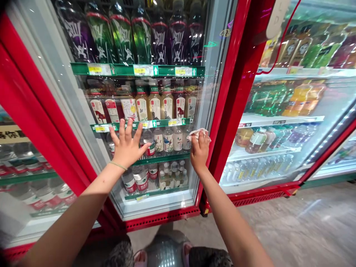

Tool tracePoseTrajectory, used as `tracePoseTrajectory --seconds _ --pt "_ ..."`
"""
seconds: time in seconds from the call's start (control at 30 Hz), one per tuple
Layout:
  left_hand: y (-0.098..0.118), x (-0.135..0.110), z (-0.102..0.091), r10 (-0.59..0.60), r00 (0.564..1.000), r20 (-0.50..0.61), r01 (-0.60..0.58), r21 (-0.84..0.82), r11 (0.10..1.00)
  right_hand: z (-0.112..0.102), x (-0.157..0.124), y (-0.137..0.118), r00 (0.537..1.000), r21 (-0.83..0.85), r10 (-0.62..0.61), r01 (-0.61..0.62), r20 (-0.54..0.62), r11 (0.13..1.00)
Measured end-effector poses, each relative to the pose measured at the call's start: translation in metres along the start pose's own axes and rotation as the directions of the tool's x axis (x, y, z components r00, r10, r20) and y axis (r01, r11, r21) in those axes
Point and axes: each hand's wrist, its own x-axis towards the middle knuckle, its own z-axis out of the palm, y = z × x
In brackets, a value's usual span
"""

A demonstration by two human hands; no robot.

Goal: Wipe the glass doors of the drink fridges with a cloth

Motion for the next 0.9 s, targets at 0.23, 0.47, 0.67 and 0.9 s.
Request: tracePoseTrajectory --seconds 0.23,0.47,0.67,0.9 --pt "0.014 -0.011 -0.002 -0.073 0.996 0.045 0.074 -0.023 0.997 0.003 -0.121 -0.024 0.976 -0.059 0.202 -0.197 0.084 0.979" --pt "0.061 -0.133 0.052 -0.187 0.979 0.077 0.185 0.029 0.982 0.028 -0.166 -0.081 0.885 0.078 0.465 -0.462 -0.031 0.884" --pt "0.069 -0.217 0.095 -0.301 0.953 0.017 0.298 0.089 0.950 0.039 -0.193 -0.105 0.942 0.134 -0.016 -0.031 0.337 0.991" --pt "0.071 -0.236 0.107 -0.278 0.957 0.083 0.278 0.018 0.960 0.019 -0.198 -0.042 0.944 -0.106 0.273 -0.257 0.184 0.961"
